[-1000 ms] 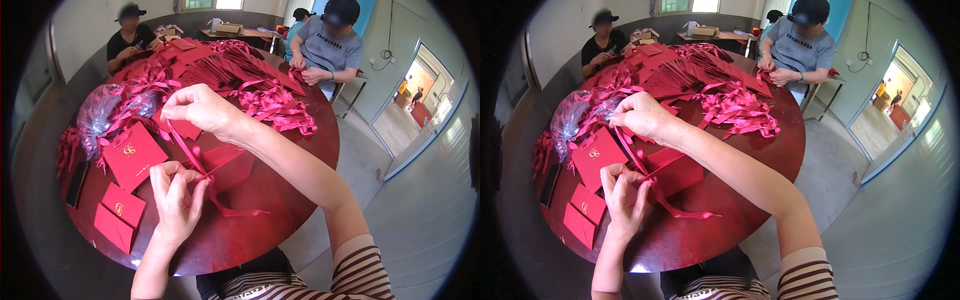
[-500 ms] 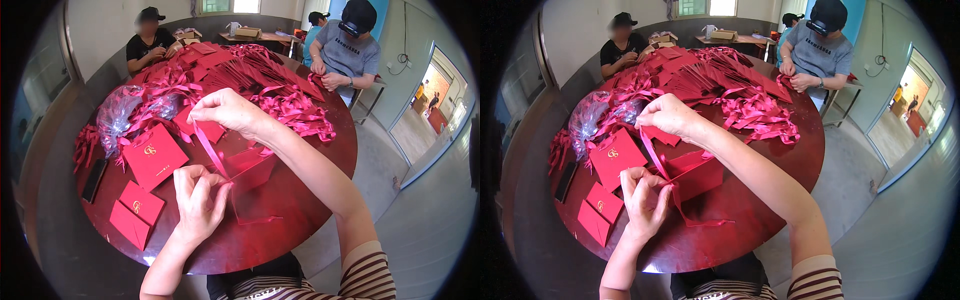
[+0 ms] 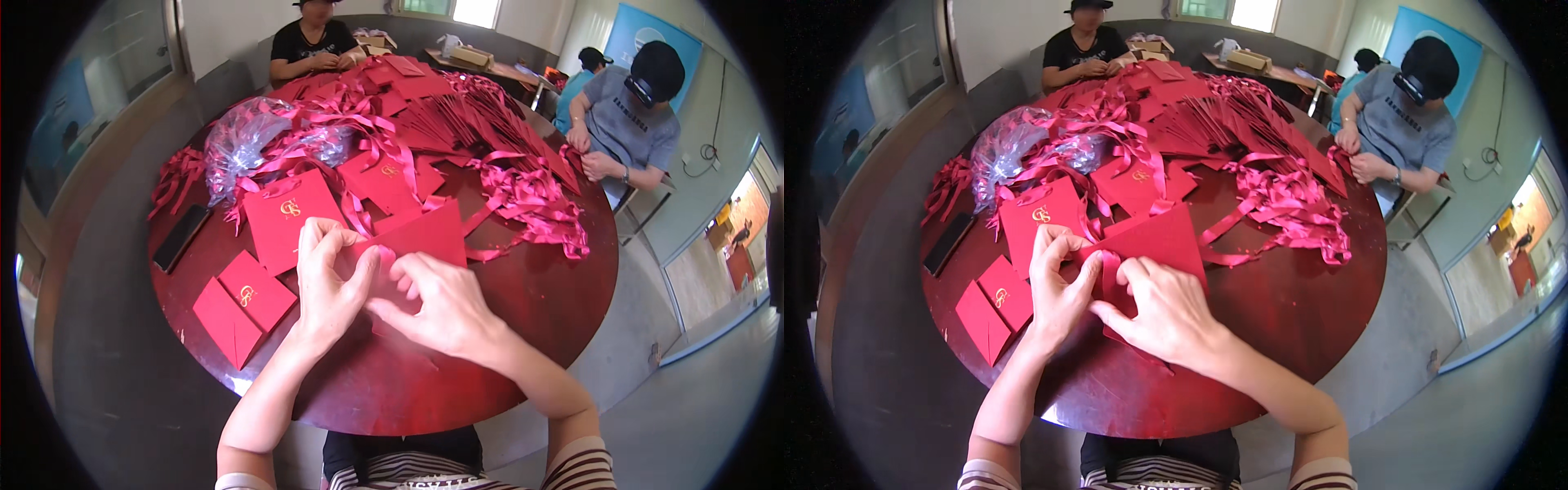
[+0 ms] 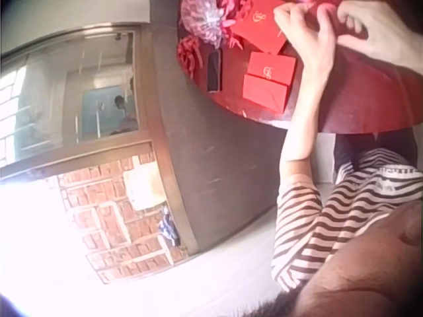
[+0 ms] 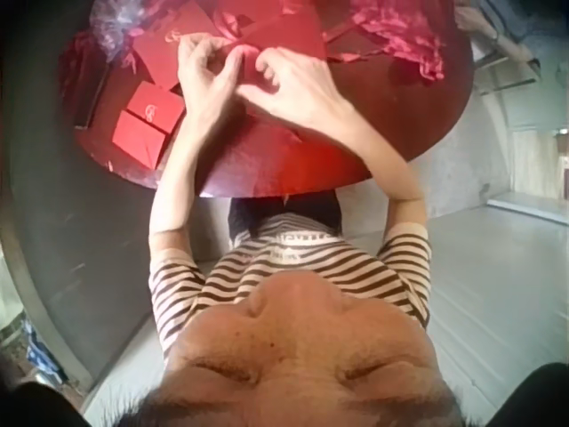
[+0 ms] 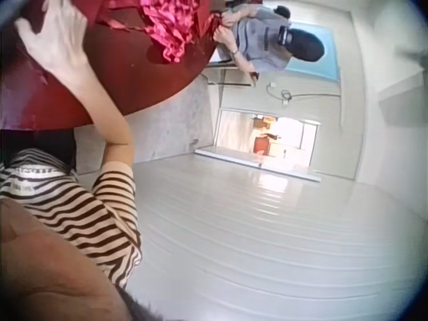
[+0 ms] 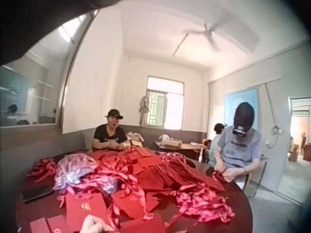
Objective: The person attaches ribbon handles to red gift bags by hand, threading and securing the ribbons through the holes on each bag.
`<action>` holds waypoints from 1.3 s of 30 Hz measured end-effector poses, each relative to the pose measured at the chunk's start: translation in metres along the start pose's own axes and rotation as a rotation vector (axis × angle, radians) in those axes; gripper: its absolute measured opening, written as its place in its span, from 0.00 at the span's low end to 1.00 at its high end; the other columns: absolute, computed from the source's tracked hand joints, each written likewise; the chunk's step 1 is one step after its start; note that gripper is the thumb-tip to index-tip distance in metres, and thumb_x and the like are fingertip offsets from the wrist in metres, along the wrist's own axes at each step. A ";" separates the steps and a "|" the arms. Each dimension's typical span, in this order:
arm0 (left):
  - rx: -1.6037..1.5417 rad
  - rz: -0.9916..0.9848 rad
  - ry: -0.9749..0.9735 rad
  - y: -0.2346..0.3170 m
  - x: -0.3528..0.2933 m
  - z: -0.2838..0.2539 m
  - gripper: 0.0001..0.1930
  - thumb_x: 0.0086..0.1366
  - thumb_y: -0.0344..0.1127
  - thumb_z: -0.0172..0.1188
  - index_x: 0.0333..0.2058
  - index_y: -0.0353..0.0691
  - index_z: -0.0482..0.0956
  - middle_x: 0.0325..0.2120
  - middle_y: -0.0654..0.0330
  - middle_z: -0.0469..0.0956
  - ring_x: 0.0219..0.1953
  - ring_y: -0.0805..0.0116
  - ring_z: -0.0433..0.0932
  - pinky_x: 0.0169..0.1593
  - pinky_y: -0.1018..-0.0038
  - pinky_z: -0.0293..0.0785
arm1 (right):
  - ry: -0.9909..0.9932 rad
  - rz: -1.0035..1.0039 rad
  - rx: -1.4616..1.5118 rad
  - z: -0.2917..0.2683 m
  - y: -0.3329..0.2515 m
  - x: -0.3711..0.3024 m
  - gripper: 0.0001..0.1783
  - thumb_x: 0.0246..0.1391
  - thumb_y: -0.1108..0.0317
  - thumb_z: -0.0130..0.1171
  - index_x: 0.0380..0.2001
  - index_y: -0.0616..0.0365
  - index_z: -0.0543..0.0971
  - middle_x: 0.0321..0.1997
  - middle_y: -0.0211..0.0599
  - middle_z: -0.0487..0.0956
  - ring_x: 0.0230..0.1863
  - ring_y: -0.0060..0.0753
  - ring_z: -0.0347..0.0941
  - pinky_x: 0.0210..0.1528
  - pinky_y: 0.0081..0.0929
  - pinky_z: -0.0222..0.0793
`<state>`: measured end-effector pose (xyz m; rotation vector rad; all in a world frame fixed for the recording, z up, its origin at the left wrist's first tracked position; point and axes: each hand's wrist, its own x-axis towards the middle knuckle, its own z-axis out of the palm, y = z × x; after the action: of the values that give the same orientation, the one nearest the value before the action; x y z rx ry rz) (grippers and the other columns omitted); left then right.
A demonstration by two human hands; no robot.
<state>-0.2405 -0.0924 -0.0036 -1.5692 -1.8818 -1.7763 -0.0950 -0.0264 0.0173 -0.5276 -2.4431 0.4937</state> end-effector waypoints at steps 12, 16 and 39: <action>0.077 -0.084 -0.027 -0.015 -0.001 0.006 0.10 0.47 0.30 0.63 0.26 0.33 0.73 0.28 0.56 0.66 0.34 0.63 0.67 0.38 0.70 0.65 | 0.074 0.121 0.139 0.042 0.010 -0.007 0.12 0.48 0.67 0.58 0.32 0.62 0.71 0.27 0.44 0.77 0.27 0.39 0.77 0.28 0.33 0.72; 0.022 -0.257 -0.072 -0.021 0.005 0.006 0.11 0.48 0.32 0.65 0.27 0.33 0.73 0.27 0.59 0.65 0.29 0.69 0.66 0.33 0.72 0.65 | 0.056 0.131 0.180 0.031 0.028 -0.005 0.08 0.51 0.71 0.54 0.33 0.63 0.70 0.25 0.44 0.77 0.25 0.35 0.76 0.26 0.31 0.70; 0.542 0.008 -0.214 -0.055 0.002 0.008 0.09 0.54 0.31 0.60 0.31 0.34 0.72 0.30 0.51 0.69 0.38 0.55 0.69 0.43 0.66 0.65 | 0.150 0.438 1.227 -0.022 0.129 0.017 0.09 0.55 0.65 0.56 0.36 0.59 0.76 0.27 0.27 0.74 0.28 0.17 0.72 0.27 0.15 0.67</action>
<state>-0.2760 -0.0727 -0.0409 -1.5820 -2.1937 -0.9899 -0.0620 0.0967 -0.0172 -0.4869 -1.4365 1.8352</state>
